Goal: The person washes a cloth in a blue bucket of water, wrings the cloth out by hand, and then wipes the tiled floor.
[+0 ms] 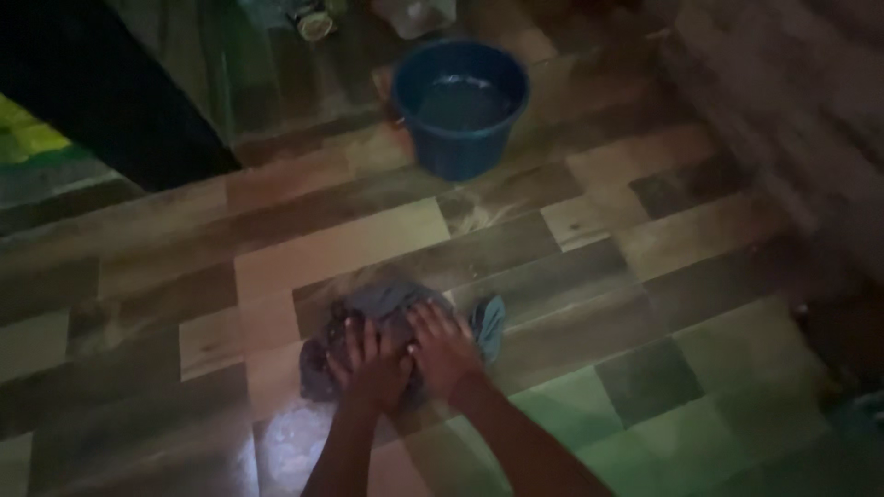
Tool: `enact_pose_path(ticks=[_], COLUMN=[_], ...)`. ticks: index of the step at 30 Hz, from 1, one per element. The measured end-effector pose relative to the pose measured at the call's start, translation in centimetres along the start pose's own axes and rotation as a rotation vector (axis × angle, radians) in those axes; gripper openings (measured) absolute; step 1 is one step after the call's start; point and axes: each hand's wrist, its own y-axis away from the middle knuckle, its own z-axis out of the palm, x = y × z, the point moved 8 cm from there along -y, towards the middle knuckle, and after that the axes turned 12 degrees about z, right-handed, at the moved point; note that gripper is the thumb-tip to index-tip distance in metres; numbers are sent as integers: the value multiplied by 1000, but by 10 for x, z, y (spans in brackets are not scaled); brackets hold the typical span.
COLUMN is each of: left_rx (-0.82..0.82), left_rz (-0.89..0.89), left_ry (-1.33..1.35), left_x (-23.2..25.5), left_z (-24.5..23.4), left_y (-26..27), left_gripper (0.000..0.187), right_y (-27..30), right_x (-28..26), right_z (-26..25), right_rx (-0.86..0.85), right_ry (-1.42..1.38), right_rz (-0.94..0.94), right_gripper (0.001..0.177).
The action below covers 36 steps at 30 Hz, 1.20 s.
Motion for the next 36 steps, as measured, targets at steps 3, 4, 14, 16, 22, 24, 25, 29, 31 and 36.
enact_pose_path(ticks=[3,4,14,16,22,24,25,29,31,36], left_rx=[44,43,97,152,188,203,195,236,284,612], left_rz=[20,19,44,63,115,143,147,126,98,103], left_ry=[93,97,77,56,60,-38,-39,-135,-107,-152], left_x=[-4,-3,-11,-12,-36,-40,-44,-41,-41,-39], left_z=[0,0,-4,-12,-38,-45,-47,-65,-70,-88], left_y=[-4,-5,-19,-36,-97,-105,-107,-123,-128,-129], left_gripper=[80,80,80,77,81,76,76,65,64,58], right_y=[2,1,-15,-32,-80,-91,-94,-120,-128,-160], right_x=[-1,-1,-4,-7,-10,-11,-10,-16,-17,-16], right_z=[1,-3,-10,-11,-17,-18,-18,-25,-27,-22], right_rx=[-33,-22,-48,-15,164,169,176,232,249,260], right_ry=[20,22,-4,40,-22,-41,-58,8,-56,-7], right_rz=[7,15,12,-6,-2,43,81,72,46,32], right_gripper=[61,60,61,61,54,53,51,52,48,50])
